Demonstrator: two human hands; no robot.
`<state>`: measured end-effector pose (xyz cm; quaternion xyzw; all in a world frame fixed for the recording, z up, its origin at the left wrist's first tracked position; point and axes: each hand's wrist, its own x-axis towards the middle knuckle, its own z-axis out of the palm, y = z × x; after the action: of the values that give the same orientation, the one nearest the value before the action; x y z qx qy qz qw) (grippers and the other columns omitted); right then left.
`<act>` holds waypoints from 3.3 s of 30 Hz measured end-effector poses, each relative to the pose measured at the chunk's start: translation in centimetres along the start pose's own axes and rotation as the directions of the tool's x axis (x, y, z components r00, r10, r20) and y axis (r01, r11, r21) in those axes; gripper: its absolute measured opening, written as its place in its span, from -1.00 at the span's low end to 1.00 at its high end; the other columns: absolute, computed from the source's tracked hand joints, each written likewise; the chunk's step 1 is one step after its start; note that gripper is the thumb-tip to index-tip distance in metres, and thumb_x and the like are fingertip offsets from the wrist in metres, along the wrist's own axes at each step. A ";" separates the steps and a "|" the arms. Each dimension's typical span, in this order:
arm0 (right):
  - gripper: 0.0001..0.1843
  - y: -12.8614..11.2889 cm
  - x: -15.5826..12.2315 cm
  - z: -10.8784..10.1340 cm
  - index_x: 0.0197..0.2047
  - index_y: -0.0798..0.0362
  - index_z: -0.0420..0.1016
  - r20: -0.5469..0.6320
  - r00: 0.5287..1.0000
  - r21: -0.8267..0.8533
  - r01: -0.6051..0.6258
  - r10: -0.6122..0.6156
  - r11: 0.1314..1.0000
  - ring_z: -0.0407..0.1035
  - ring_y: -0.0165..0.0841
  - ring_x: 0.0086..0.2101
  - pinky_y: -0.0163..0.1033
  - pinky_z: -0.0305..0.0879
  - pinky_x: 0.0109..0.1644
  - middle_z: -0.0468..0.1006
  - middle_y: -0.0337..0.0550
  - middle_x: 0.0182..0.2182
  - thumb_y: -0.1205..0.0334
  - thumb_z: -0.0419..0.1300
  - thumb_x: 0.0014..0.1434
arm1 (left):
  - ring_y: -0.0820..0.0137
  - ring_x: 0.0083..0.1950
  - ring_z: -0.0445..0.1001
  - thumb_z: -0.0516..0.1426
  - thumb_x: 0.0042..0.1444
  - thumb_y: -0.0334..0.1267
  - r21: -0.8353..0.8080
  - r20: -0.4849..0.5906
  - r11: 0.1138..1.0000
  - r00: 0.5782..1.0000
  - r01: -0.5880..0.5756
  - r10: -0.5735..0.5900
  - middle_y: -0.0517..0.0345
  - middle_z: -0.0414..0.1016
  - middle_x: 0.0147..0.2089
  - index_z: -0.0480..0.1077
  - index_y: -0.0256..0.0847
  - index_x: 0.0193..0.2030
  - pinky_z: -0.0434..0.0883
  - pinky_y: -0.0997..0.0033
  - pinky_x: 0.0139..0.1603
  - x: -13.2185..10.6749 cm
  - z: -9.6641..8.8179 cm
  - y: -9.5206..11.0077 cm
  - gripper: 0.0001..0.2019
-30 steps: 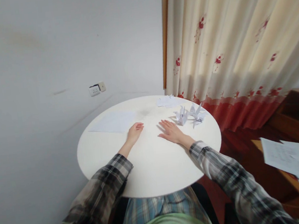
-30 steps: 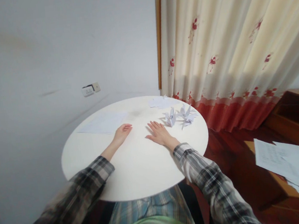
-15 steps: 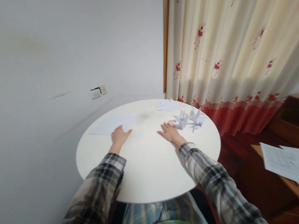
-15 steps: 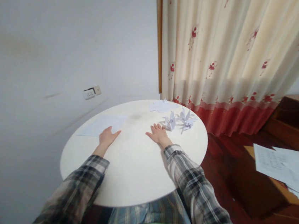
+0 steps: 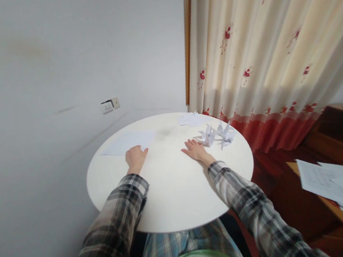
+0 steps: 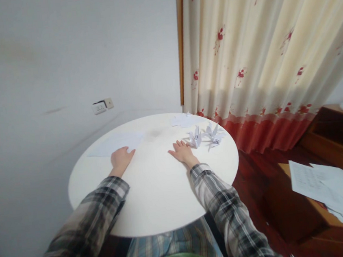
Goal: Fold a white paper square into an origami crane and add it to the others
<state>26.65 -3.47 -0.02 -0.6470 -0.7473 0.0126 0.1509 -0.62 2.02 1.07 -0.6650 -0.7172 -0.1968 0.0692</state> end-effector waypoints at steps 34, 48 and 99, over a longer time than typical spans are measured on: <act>-0.60 4.4 1.8 0.1 -0.02 0.05 0.41 -0.097 0.995 0.312 0.012 0.019 0.950 0.30 -0.35 -0.04 -0.25 0.15 0.07 0.46 -0.14 -0.06 0.09 -0.04 0.17 | 0.28 -0.10 0.43 -0.04 0.07 -0.21 -0.512 -0.236 0.855 0.943 0.085 -0.235 0.05 0.51 -0.14 0.42 -0.21 -0.18 0.31 0.38 -0.10 -0.2 0.3 0.3 -0.71; -0.66 4.9 1.6 -0.4 -0.09 0.08 0.44 -0.161 0.987 0.100 0.022 -0.006 0.995 0.32 -0.36 -0.10 -0.31 0.15 -0.01 0.49 -0.13 -0.11 0.28 -0.06 0.14 | 0.27 -0.12 0.43 -0.05 0.08 -0.21 -0.459 -0.255 0.886 0.945 0.068 -0.204 0.04 0.51 -0.15 0.42 -0.20 -0.18 0.30 0.38 -0.13 -0.2 0.4 0.3 -0.72; -0.16 1.8 2.0 -0.4 0.30 0.12 -0.43 -0.286 0.921 -0.115 0.241 -0.264 0.964 -0.44 -0.23 0.25 0.06 -0.33 0.24 -0.27 -0.03 0.29 -0.14 -0.15 0.14 | 0.37 0.24 0.13 -0.17 0.14 -0.45 0.090 -0.301 -0.020 -0.046 -0.996 0.953 -0.07 0.28 0.15 0.14 -0.36 0.17 0.00 0.19 0.28 -8.1 -1.4 9.7 -0.56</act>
<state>28.19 -1.29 0.36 -0.5450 -0.7929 -0.1339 0.2373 9.50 -5.59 1.24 -0.9435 0.0049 -0.2339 0.2348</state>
